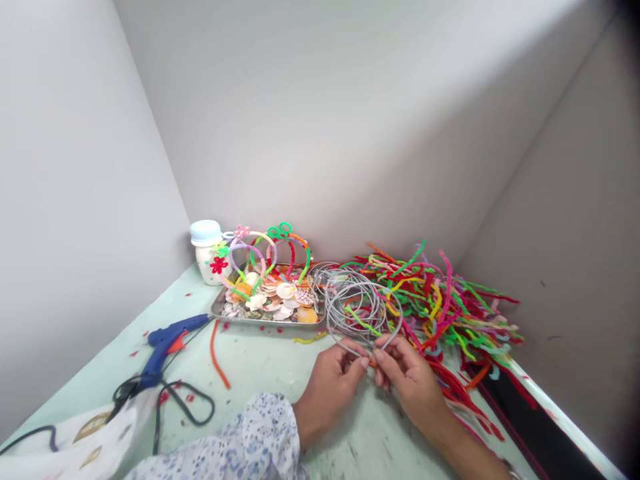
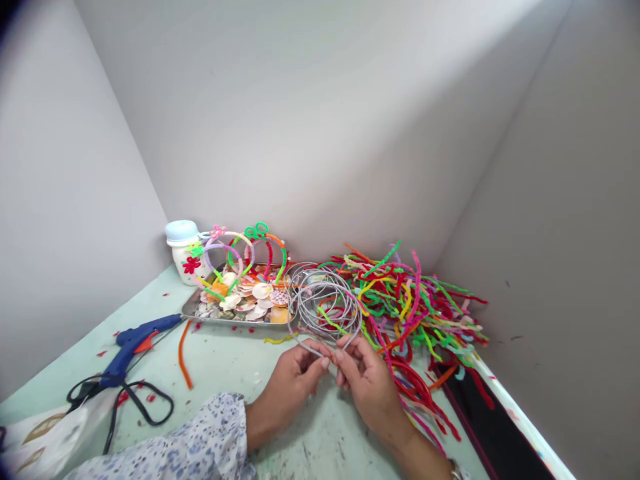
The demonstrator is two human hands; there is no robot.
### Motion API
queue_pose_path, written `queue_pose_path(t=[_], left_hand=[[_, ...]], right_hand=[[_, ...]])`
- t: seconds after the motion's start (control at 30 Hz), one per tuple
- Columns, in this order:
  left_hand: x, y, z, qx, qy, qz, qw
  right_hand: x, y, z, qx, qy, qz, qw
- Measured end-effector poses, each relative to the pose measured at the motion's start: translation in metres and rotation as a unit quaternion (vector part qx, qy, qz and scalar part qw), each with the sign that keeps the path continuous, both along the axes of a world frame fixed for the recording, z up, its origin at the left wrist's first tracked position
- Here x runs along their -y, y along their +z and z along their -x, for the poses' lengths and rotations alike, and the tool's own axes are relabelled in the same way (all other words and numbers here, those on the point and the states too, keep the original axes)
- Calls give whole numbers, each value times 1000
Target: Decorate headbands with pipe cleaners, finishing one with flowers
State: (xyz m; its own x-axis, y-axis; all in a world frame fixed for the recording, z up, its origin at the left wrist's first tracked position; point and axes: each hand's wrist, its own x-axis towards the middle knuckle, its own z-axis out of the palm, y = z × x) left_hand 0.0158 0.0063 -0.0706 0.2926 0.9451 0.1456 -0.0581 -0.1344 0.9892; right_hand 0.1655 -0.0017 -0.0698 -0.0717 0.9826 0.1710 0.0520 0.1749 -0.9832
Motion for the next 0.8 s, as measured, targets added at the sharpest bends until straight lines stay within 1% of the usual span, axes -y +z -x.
queue_pose_path(t=[0.1, 0.2, 0.3, 0.37, 0.43, 0.5, 0.53, 0.57, 0.67, 0.7, 0.73, 0.77, 0.8], left_hand=[[1, 2, 0, 14, -18, -2, 1000], [3, 4, 2, 18, -12, -5, 1000], [5, 4, 3, -6, 28, -17, 999], [5, 4, 4, -25, 44, -28, 998], [5, 5, 4, -17, 61, -41, 997], [5, 7, 4, -3, 94, -45, 995], [4, 7, 5, 4, 110, -43, 993], [3, 8, 5, 9, 127, -38, 991], [0, 9, 6, 22, 144, -12, 989], [-1, 9, 7, 24, 152, -4, 988], [-1, 10, 7, 16, 138, 2, 990], [-2, 10, 7, 14, 132, 9, 991], [-2, 10, 6, 9, 122, 14, 992]], right_hand=[[0, -1, -1, 1, 17, 3, 1000], [0, 0, -2, -18, 14, 0, 1000], [1, 1, -1, -35, -13, -12, 999], [2, 1, -1, -43, -25, -20, 999], [2, 2, 0, -45, -34, -34, 998], [1, 6, -4, -50, -73, -61, 994], [-1, 10, -7, -61, -111, -78, 989], [-4, 15, -12, -73, -150, -92, 982], [-13, 36, -31, -107, -245, -141, 953], [-16, 43, -38, -110, -264, -153, 946], [-18, 51, -43, -104, -279, -161, 941], [-19, 57, -48, -91, -288, -160, 940], [-20, 61, -51, -62, -279, -148, 947]])
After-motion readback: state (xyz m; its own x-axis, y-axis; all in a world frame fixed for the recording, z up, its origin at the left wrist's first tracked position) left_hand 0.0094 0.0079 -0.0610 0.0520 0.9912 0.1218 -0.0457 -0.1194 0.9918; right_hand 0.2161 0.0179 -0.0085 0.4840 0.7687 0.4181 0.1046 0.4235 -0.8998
